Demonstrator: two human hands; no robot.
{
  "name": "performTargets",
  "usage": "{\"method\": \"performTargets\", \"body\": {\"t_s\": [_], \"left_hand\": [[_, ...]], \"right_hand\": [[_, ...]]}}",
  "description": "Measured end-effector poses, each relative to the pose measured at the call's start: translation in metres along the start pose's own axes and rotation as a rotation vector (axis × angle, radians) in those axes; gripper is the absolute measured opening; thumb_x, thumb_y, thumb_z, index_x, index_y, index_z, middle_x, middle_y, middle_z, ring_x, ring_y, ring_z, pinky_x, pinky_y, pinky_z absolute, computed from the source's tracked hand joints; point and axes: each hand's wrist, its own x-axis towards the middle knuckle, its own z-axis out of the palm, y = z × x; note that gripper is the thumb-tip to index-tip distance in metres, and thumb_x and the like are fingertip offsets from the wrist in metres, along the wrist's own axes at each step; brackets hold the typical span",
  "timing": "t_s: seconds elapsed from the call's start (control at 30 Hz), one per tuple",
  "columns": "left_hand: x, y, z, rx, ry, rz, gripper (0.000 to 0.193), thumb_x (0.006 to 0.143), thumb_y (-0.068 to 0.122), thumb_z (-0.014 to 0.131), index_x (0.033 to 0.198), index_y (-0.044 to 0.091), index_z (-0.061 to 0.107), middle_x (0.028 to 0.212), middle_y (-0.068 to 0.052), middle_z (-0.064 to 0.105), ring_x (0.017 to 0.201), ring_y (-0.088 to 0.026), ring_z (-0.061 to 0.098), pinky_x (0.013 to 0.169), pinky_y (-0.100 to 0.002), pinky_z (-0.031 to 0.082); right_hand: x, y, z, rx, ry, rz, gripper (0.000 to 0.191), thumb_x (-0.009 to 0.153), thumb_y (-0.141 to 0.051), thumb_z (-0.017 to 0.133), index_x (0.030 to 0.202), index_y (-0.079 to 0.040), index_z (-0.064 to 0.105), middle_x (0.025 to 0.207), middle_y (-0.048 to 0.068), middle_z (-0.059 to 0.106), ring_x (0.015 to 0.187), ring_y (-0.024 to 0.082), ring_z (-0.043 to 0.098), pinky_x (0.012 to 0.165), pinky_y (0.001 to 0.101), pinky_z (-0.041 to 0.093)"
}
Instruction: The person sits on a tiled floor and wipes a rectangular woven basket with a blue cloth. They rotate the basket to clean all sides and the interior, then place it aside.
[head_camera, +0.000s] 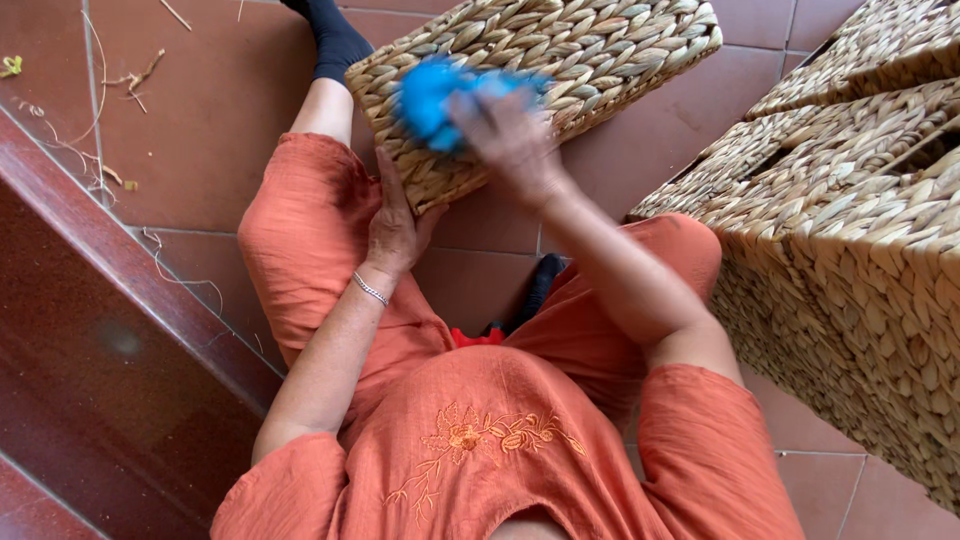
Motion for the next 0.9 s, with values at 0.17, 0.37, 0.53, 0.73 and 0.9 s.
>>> {"method": "performTargets", "body": {"t_s": [0.17, 0.37, 0.53, 0.73, 0.9], "left_hand": [[0.008, 0.029, -0.021, -0.075, 0.038, 0.068, 0.117, 0.098, 0.041, 0.076, 0.162, 0.002, -0.013, 0.167, -0.034, 0.019, 0.147, -0.046, 0.044, 0.108, -0.041, 0.054], [0.014, 0.022, -0.019, -0.098, 0.063, 0.067, 0.120, 0.096, 0.035, 0.080, 0.161, 0.003, -0.016, 0.165, -0.033, 0.022, 0.145, -0.044, 0.043, 0.109, -0.042, 0.051], [0.017, 0.010, -0.004, 0.006, 0.046, 0.038, 0.119, 0.094, 0.039, 0.078, 0.160, 0.004, -0.014, 0.162, -0.030, 0.027, 0.145, -0.042, 0.044, 0.111, -0.040, 0.046], [0.024, 0.015, -0.020, -0.375, -0.030, -0.132, 0.118, 0.091, 0.043, 0.076, 0.160, 0.006, -0.012, 0.159, -0.026, 0.034, 0.144, -0.039, 0.044, 0.113, -0.038, 0.041], [0.036, 0.022, -0.030, -0.423, 0.038, -0.039, 0.101, 0.105, 0.039, 0.064, 0.165, 0.009, -0.011, 0.170, -0.028, 0.018, 0.156, -0.039, 0.031, 0.124, -0.038, 0.032]], "right_hand": [[-0.041, 0.161, -0.018, -0.479, 0.158, 0.516, 0.066, 0.088, -0.003, 0.063, 0.152, -0.014, 0.049, 0.125, 0.015, 0.059, 0.108, 0.036, 0.055, 0.079, 0.0438, 0.056], [-0.022, 0.091, 0.002, -0.373, 0.166, 0.408, 0.064, 0.092, 0.009, 0.056, 0.153, -0.010, 0.051, 0.123, 0.018, 0.057, 0.110, 0.033, 0.056, 0.084, 0.0436, 0.055], [-0.015, -0.083, -0.014, 0.112, -0.032, -0.044, 0.057, 0.088, -0.006, 0.062, 0.144, -0.014, 0.058, 0.125, 0.020, 0.055, 0.101, 0.038, 0.059, 0.074, 0.0419, 0.056], [-0.017, -0.025, -0.012, 0.160, -0.013, -0.035, 0.056, 0.090, -0.002, 0.066, 0.142, -0.020, 0.060, 0.127, 0.010, 0.058, 0.112, 0.032, 0.061, 0.092, 0.0474, 0.055], [-0.030, 0.116, -0.029, -0.176, 0.005, 0.550, 0.058, 0.106, -0.013, 0.068, 0.161, -0.023, 0.052, 0.139, 0.018, 0.055, 0.122, 0.041, 0.057, 0.097, 0.0512, 0.051]]}}
